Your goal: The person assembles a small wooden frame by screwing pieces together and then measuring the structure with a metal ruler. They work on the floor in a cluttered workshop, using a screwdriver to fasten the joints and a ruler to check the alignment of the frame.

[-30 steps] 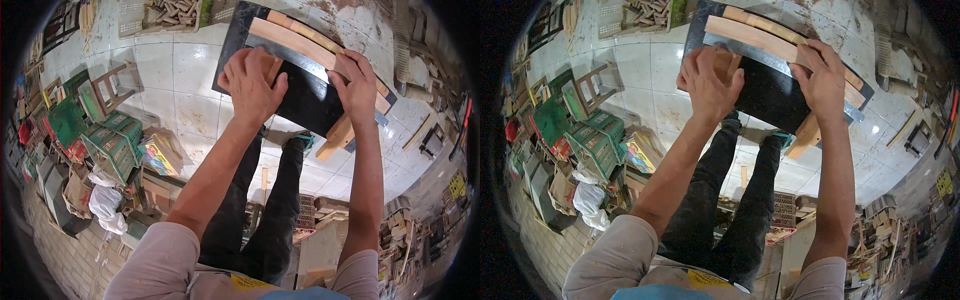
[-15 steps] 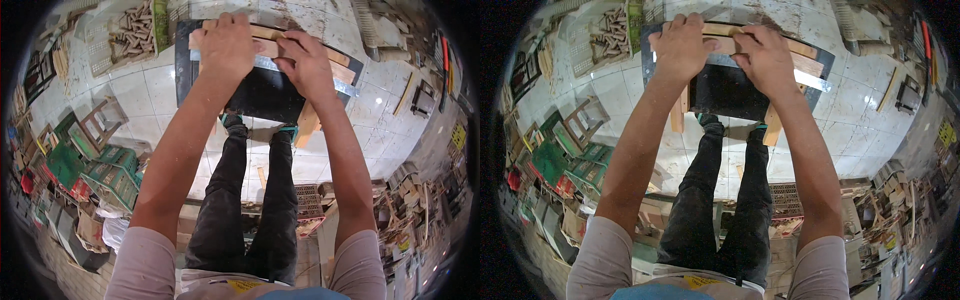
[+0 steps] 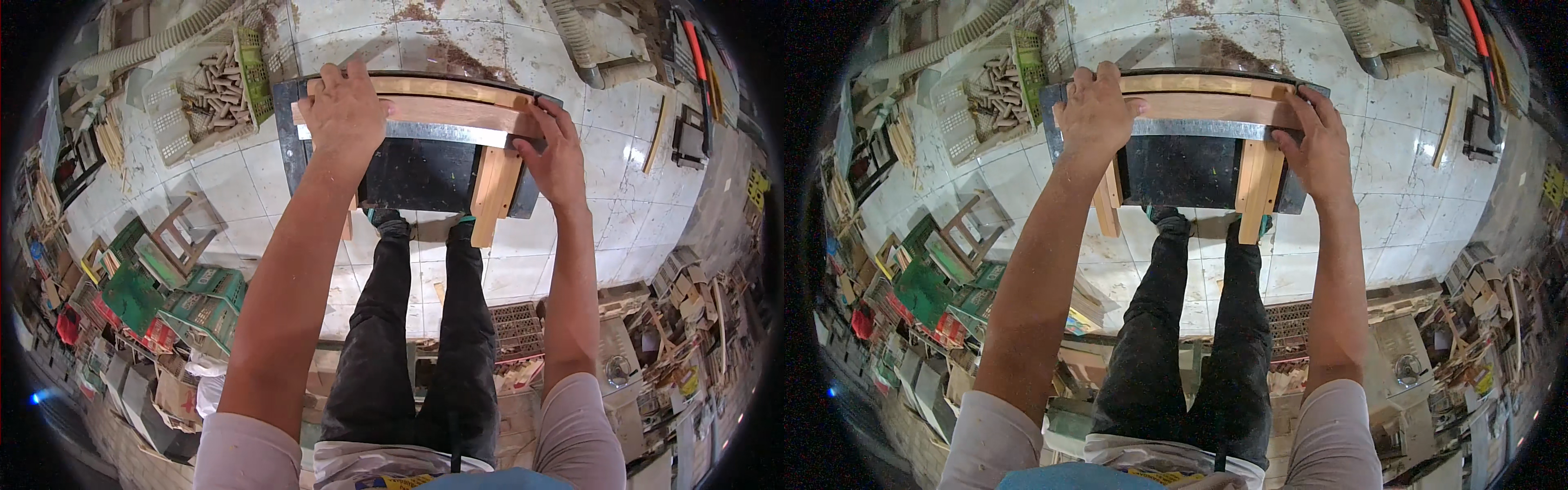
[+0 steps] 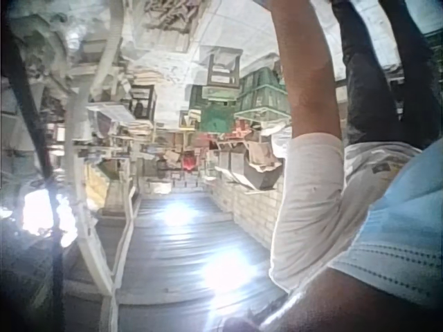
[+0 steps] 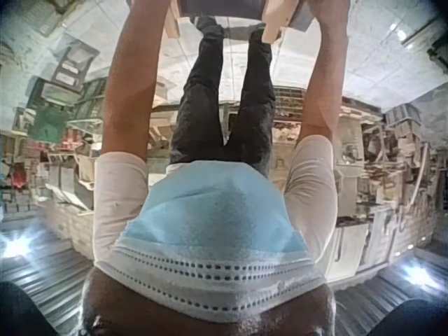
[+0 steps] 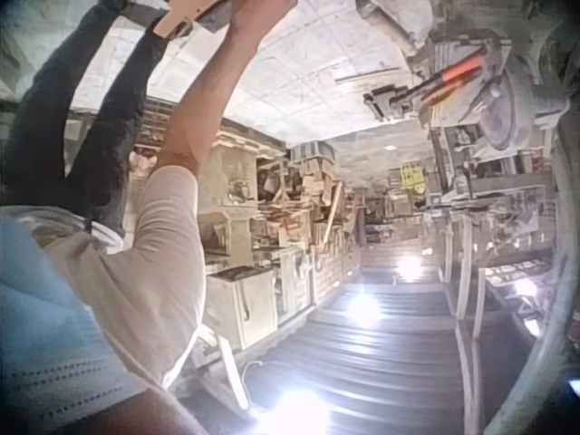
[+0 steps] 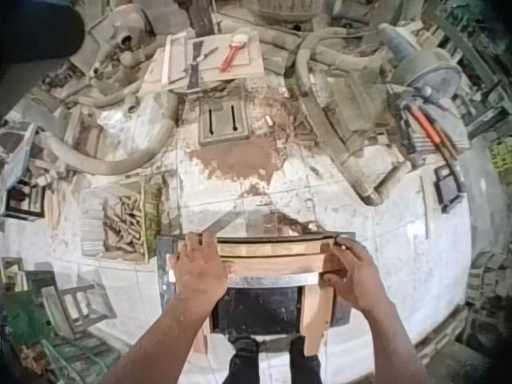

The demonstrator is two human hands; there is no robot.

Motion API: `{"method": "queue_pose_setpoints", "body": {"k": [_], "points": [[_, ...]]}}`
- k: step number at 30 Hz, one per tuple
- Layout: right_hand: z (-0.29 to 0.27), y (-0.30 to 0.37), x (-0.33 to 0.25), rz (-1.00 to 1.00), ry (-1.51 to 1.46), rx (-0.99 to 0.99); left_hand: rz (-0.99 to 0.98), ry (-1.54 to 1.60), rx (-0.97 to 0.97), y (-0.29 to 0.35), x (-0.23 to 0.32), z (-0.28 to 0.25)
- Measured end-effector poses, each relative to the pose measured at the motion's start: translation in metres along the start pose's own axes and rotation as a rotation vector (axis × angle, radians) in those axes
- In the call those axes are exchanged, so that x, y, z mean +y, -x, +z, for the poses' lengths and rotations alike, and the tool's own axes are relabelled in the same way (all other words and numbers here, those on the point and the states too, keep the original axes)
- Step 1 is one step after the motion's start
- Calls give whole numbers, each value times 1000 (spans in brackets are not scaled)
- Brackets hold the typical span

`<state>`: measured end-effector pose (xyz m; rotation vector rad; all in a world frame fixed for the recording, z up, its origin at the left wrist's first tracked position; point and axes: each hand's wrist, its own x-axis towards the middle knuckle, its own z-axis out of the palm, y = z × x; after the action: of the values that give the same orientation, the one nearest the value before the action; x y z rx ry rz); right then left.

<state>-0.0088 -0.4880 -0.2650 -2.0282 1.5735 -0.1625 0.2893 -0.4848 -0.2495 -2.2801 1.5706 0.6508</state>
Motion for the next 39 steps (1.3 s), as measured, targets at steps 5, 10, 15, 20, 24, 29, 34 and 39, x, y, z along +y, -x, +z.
{"method": "queue_pose_setpoints", "body": {"k": [5,10,15,20,24,29,34,39], "points": [[1,-3,8,23,-78,-54,-39,-11,-33,-3,2,0],[2,-3,4,36,-96,-47,-60,-37,-37,-2,5,0],[5,-1,8,34,-88,-51,-70,-61,-77,-2,10,-4],[1,4,3,142,-127,-12,-63,-86,-73,-1,10,-1],[6,19,26,158,-144,126,-73,-94,-98,-1,12,-4],[15,46,44,315,-130,228,-61,-91,-63,-2,10,1],[17,49,44,502,-517,141,-37,-100,10,-2,9,8],[26,44,66,742,-1052,122,-55,-112,70,0,10,12]]}}
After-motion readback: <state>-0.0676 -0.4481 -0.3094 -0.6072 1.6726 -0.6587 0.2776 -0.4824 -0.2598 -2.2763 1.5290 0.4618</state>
